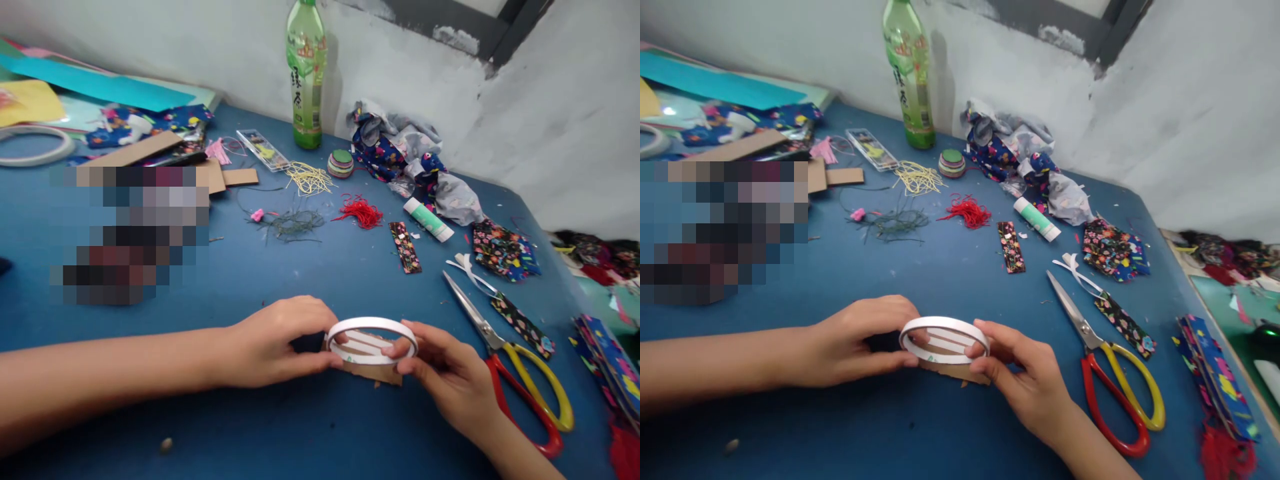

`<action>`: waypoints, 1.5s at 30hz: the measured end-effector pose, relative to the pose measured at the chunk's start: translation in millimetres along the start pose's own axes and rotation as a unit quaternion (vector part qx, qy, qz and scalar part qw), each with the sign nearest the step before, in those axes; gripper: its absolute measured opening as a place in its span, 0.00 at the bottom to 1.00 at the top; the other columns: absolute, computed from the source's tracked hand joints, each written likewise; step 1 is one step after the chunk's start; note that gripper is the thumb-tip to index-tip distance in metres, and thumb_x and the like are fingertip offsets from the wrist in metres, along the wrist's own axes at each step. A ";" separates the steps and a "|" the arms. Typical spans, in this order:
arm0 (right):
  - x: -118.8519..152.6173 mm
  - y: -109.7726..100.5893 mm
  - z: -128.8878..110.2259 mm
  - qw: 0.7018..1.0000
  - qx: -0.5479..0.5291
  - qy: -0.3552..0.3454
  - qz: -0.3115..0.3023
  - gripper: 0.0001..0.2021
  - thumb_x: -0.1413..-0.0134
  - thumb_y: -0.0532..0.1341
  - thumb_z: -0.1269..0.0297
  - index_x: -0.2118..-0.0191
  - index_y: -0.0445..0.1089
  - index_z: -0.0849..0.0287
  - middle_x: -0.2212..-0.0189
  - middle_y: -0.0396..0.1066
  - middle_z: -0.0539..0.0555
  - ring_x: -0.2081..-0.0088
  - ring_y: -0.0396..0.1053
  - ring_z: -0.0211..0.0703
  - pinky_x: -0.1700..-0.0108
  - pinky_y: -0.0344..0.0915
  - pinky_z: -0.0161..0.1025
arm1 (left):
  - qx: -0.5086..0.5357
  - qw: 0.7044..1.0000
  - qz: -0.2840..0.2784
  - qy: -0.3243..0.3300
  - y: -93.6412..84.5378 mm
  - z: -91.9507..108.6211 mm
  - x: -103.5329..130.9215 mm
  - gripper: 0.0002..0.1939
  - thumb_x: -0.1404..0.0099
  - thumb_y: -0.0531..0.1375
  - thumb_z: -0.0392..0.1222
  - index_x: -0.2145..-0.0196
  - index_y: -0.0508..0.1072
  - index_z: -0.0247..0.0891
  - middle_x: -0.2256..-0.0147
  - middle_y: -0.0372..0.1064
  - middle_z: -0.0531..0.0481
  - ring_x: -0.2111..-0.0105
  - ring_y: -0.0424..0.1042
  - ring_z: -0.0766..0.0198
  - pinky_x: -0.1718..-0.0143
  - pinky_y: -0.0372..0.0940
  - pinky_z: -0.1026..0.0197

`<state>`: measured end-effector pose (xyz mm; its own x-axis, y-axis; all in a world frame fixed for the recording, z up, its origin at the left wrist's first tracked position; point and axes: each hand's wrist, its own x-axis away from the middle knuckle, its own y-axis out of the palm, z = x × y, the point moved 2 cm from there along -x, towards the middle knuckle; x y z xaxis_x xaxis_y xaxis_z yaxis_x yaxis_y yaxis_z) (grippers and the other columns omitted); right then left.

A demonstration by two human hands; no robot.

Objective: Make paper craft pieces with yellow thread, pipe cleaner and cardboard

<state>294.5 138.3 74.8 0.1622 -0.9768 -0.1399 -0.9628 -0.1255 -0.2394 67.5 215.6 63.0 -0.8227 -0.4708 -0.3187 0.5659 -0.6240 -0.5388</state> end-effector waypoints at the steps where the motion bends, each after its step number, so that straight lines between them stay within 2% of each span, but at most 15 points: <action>1: 0.3 -0.6 -0.2 1.000 0.014 -0.007 0.000 0.22 0.48 0.65 0.71 0.49 0.68 0.41 0.67 0.78 0.45 0.69 0.77 0.34 0.65 0.74 0.28 | 0.014 1.000 0.005 -0.011 0.1 -0.8 0.4 0.06 0.35 0.59 0.39 0.62 0.72 0.34 0.67 0.73 0.48 0.67 0.70 0.66 0.63 0.64 0.65; 5: 1.8 -11.5 -1.1 0.996 0.090 -0.028 -0.004 0.23 0.47 0.64 0.71 0.47 0.67 0.41 0.67 0.79 0.44 0.67 0.77 0.33 0.63 0.74 0.27 | 0.052 0.997 0.039 -0.047 0.7 -8.4 3.7 0.06 0.37 0.61 0.39 0.62 0.73 0.36 0.68 0.74 0.51 0.70 0.71 0.70 0.66 0.64 0.70; 8: 2.1 -21.2 -6.0 0.986 0.160 -0.046 -0.021 0.22 0.46 0.63 0.70 0.46 0.66 0.44 0.66 0.79 0.45 0.67 0.77 0.33 0.62 0.73 0.26 | 0.039 0.997 0.044 -0.047 1.4 -11.4 6.0 0.09 0.37 0.61 0.40 0.59 0.72 0.36 0.68 0.74 0.51 0.69 0.72 0.69 0.65 0.65 0.69; 11: 1.9 -26.9 -17.3 0.964 0.243 -0.087 -0.060 0.21 0.43 0.61 0.70 0.45 0.64 0.47 0.70 0.79 0.44 0.68 0.77 0.32 0.61 0.72 0.25 | -0.003 0.999 0.045 -0.028 1.4 -8.7 6.3 0.11 0.37 0.61 0.40 0.57 0.71 0.36 0.67 0.74 0.50 0.67 0.72 0.68 0.64 0.66 0.68; 16: 4.2 -32.0 -35.6 0.911 0.365 -0.162 -0.107 0.15 0.39 0.55 0.69 0.47 0.64 0.53 0.71 0.78 0.45 0.66 0.77 0.31 0.59 0.70 0.24 | -0.106 0.992 0.045 0.051 3.9 -1.2 5.2 0.03 0.35 0.58 0.38 0.64 0.71 0.35 0.70 0.74 0.50 0.69 0.70 0.66 0.64 0.65 0.65; 21: 8.0 -30.1 -42.1 0.887 0.377 -0.212 -0.159 0.13 0.37 0.52 0.72 0.48 0.64 0.59 0.68 0.78 0.48 0.60 0.75 0.32 0.56 0.69 0.26 | -0.191 0.972 0.010 0.137 7.4 0.7 6.0 0.06 0.33 0.55 0.33 0.64 0.71 0.35 0.67 0.76 0.49 0.68 0.71 0.64 0.60 0.64 0.59; 25: 6.4 -26.7 -45.2 0.887 0.376 -0.217 -0.160 0.13 0.36 0.50 0.71 0.48 0.64 0.59 0.70 0.77 0.48 0.63 0.75 0.31 0.59 0.69 0.26 | -0.234 0.957 -0.006 0.174 3.5 5.8 5.9 0.13 0.29 0.48 0.32 0.61 0.72 0.32 0.62 0.76 0.46 0.65 0.72 0.62 0.57 0.63 0.57; 28: 4.6 -24.5 -47.0 0.889 0.367 -0.223 -0.157 0.13 0.36 0.51 0.71 0.48 0.64 0.59 0.71 0.77 0.47 0.64 0.75 0.31 0.60 0.69 0.26 | -0.254 0.948 -0.013 0.190 0.2 11.7 4.9 0.18 0.28 0.42 0.31 0.61 0.72 0.30 0.61 0.76 0.44 0.65 0.73 0.62 0.58 0.64 0.58; 31: 3.8 -21.9 -47.0 0.894 0.350 -0.233 -0.155 0.13 0.36 0.51 0.72 0.48 0.64 0.59 0.72 0.76 0.48 0.66 0.74 0.31 0.62 0.69 0.27 | -0.259 0.948 -0.016 0.185 -0.8 15.0 3.7 0.20 0.28 0.41 0.31 0.62 0.72 0.30 0.62 0.76 0.44 0.66 0.73 0.62 0.59 0.65 0.58; 39: 5.2 -19.1 -43.8 0.892 0.352 -0.236 -0.157 0.12 0.36 0.52 0.72 0.49 0.64 0.60 0.71 0.76 0.49 0.68 0.74 0.32 0.66 0.68 0.28 | -0.221 0.963 -0.017 0.151 3.8 10.9 6.1 0.16 0.28 0.44 0.31 0.61 0.72 0.30 0.60 0.75 0.43 0.64 0.71 0.61 0.58 0.65 0.59; 45: 5.2 -18.7 -45.0 0.887 0.364 -0.248 -0.138 0.13 0.37 0.52 0.72 0.49 0.65 0.59 0.71 0.77 0.49 0.68 0.74 0.33 0.66 0.69 0.30 | -0.103 0.993 -0.030 0.052 8.5 -5.8 7.2 0.08 0.32 0.54 0.35 0.61 0.73 0.34 0.64 0.74 0.47 0.64 0.71 0.64 0.60 0.66 0.65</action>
<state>303.7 127.8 121.7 0.6190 -0.7071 -0.3419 -0.5062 -0.0264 -0.8620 66.1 210.6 51.6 -0.8614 -0.3632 -0.3550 0.5020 -0.5029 -0.7037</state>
